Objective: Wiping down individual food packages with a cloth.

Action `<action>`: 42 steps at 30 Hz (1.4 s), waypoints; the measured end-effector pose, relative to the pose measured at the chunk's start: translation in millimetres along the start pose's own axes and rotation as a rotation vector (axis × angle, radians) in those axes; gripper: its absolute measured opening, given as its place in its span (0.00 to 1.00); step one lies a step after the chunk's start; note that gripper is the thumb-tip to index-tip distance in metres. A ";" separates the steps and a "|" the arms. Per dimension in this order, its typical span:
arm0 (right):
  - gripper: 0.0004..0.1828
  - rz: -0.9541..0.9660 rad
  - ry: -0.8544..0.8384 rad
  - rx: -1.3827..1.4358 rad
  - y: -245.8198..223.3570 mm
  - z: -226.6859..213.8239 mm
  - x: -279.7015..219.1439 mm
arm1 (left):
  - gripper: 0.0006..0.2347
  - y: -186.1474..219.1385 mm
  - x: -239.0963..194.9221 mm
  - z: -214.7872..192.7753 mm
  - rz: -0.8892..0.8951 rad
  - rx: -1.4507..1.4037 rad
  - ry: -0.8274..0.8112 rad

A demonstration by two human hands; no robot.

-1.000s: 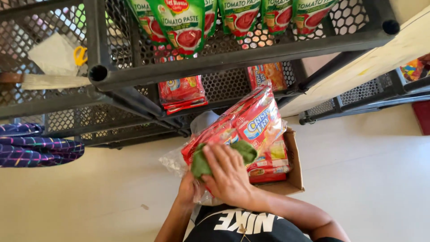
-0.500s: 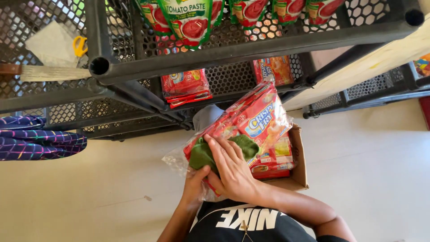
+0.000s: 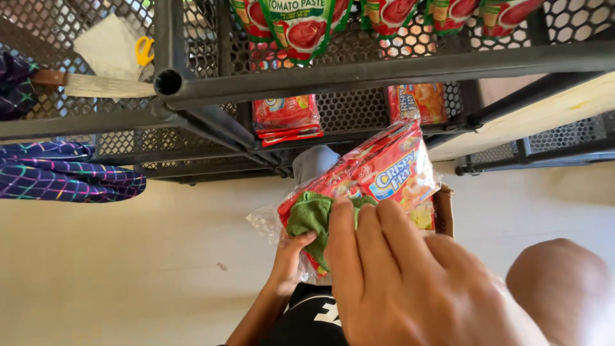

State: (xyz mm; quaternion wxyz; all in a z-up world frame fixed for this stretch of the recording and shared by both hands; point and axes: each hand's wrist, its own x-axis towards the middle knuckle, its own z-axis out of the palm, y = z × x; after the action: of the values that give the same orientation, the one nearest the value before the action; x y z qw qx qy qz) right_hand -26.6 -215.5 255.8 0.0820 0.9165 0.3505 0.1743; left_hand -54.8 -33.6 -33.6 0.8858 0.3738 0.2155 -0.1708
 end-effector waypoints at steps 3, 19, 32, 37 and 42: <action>0.17 -0.003 0.057 -0.129 4.3 -5.3 0.5 | 0.22 -3.9 1.4 -10.2 -0.032 0.010 0.002; 0.16 0.151 0.182 0.068 24.3 13.8 -42.0 | 0.24 -10.9 13.4 -34.4 0.051 0.031 0.074; 0.31 0.121 0.243 0.835 -54.8 211.4 -36.2 | 0.23 -24.7 15.2 -50.7 -0.008 -0.157 -0.111; 0.27 0.276 0.280 0.695 -38.3 224.9 -45.0 | 0.25 -14.9 7.0 -34.7 0.092 0.008 -0.236; 0.30 0.373 0.337 0.802 -73.5 213.6 -47.6 | 0.28 -17.0 6.8 -37.4 -0.015 -0.173 -0.191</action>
State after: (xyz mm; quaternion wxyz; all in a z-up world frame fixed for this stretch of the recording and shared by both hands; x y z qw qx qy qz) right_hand -24.2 -199.0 25.6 -0.3692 0.8822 0.2278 0.1833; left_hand -66.4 -18.3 -70.5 0.9299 0.2763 0.1469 -0.1933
